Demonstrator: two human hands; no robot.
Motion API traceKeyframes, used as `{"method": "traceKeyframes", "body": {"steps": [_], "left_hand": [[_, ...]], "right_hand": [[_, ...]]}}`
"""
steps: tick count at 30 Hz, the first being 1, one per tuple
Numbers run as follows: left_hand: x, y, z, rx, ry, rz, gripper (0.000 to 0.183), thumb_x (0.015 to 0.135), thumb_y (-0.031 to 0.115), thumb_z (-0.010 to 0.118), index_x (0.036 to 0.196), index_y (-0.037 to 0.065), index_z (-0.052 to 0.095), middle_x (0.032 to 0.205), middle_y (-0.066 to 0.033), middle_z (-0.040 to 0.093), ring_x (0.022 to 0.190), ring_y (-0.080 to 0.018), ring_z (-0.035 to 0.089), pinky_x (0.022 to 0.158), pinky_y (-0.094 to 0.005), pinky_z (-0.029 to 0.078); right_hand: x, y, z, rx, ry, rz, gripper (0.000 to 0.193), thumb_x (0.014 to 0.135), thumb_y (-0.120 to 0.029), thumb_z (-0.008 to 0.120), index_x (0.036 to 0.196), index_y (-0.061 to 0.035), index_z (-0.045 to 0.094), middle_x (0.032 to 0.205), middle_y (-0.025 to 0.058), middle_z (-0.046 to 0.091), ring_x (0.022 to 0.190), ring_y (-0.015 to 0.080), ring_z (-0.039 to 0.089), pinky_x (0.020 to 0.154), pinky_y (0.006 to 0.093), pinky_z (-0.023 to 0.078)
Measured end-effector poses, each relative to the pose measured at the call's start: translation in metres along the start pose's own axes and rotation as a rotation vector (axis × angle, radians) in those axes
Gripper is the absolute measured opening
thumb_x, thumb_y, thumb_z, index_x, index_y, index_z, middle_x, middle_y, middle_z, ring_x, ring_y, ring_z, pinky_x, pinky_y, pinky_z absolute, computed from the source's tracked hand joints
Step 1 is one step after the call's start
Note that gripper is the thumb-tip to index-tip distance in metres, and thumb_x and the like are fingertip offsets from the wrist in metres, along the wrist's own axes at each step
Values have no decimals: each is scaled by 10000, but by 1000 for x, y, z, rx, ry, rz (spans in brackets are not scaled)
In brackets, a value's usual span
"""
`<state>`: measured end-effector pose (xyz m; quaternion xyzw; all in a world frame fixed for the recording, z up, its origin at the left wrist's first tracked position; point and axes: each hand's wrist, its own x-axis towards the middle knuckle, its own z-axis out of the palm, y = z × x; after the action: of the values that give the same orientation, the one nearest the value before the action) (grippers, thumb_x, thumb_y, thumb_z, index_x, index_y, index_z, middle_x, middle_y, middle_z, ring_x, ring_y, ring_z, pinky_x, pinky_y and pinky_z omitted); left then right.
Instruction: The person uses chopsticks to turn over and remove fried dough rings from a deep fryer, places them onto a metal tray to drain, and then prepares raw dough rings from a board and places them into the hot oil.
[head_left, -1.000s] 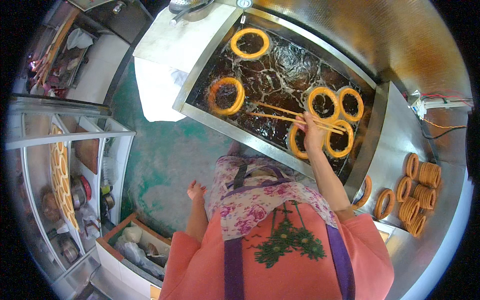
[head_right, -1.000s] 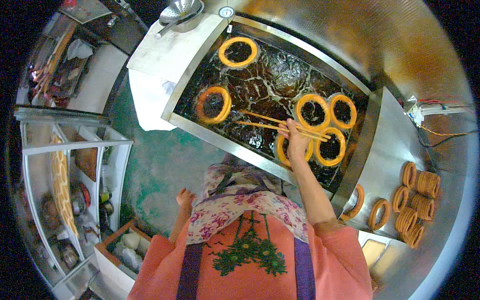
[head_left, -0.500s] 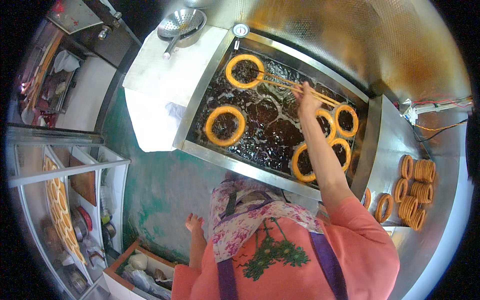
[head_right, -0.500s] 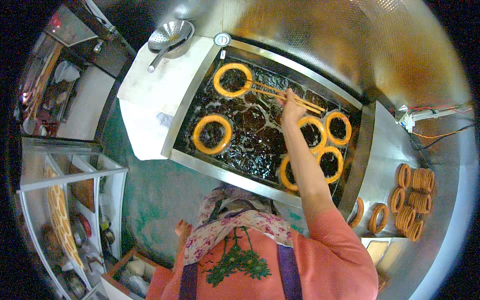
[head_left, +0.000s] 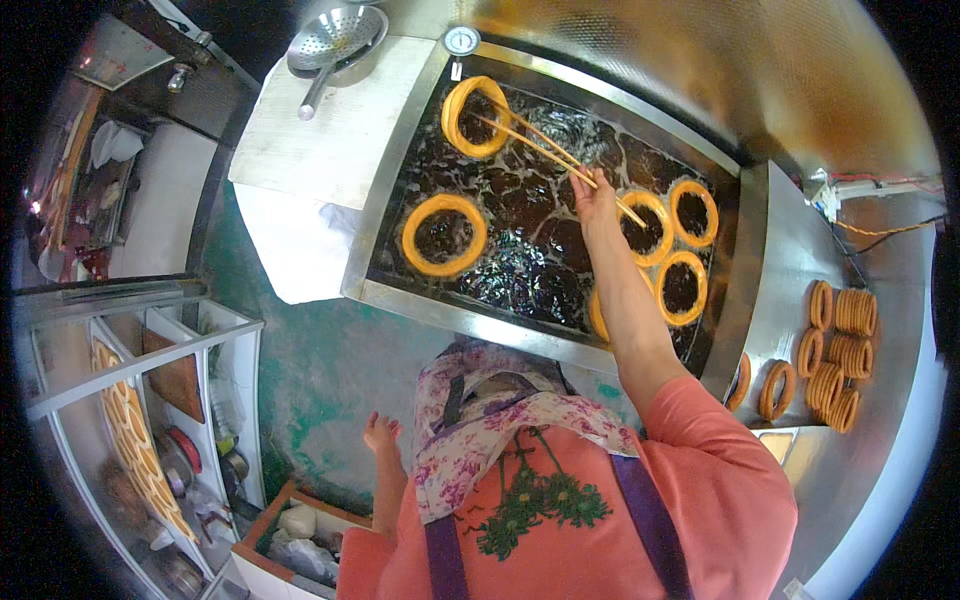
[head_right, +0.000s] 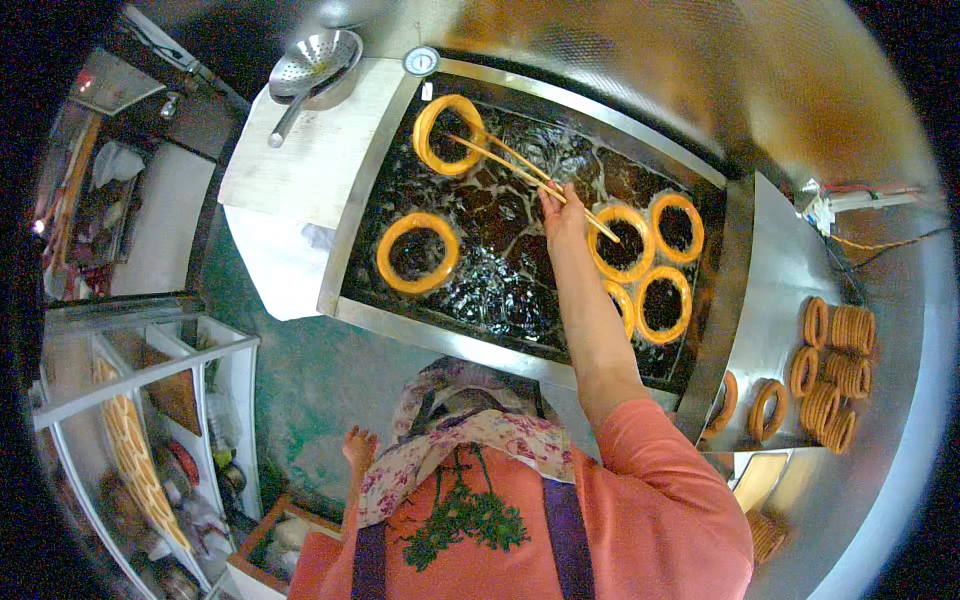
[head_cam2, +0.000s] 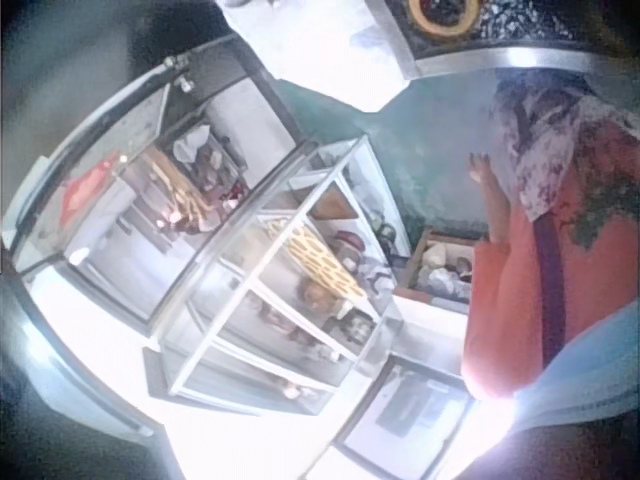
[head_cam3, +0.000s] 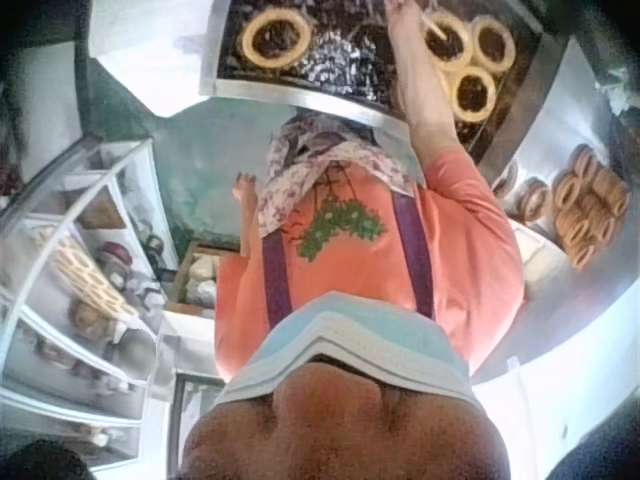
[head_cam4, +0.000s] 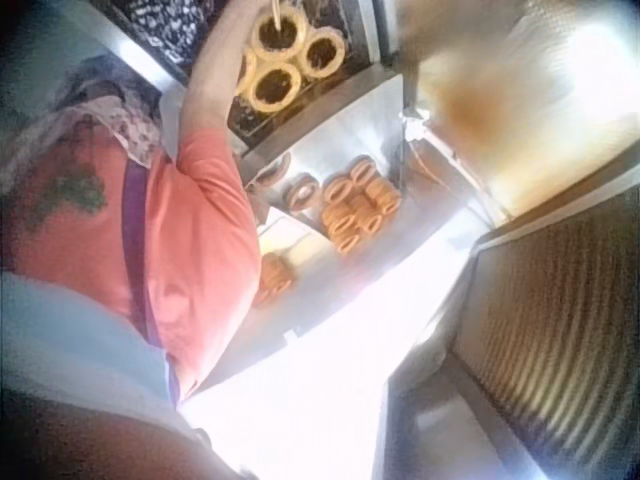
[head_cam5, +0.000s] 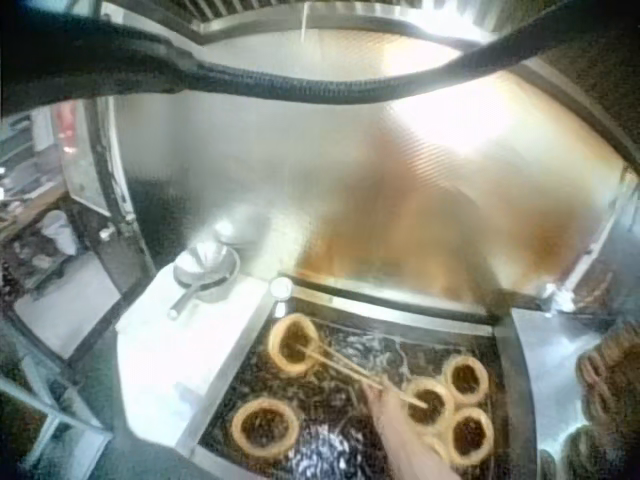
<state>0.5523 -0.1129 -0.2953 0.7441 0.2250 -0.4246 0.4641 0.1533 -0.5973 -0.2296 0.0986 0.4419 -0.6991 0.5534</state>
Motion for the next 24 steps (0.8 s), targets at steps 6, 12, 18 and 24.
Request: {"method": "traceKeyframes", "body": {"steps": [6,12,18,24], "left_hand": [[-2,-6,18,98,-64,31,436,806,-24,518,1233,47,461,848,-139,580,611,-235,601,453,-322,504],[-22,-3,40,271,-66,82,439,811,-25,524,1236,54,448,901,-149,582,635,-223,605,474,-317,504],[-12,-9,45,299,-131,98,411,808,-26,524,1206,43,451,919,-150,582,622,-240,597,473,-323,494],[14,-9,49,293,-190,-1,429,804,-30,492,1225,28,432,881,-162,579,589,-258,588,449,-361,477]], "right_hand": [[-11,-54,-53,-4,-35,-88,170,897,-119,533,913,50,524,935,193,594,850,285,637,716,423,591],[-54,-74,-55,-211,19,-292,175,859,-82,586,944,62,532,874,192,615,756,280,657,558,320,601],[-87,-58,-49,-361,-100,-363,189,844,-76,603,963,59,543,911,169,605,773,266,656,600,336,595],[-181,-134,-76,-451,-99,-504,224,852,-115,607,974,66,559,914,160,615,810,255,652,664,322,578]]}}
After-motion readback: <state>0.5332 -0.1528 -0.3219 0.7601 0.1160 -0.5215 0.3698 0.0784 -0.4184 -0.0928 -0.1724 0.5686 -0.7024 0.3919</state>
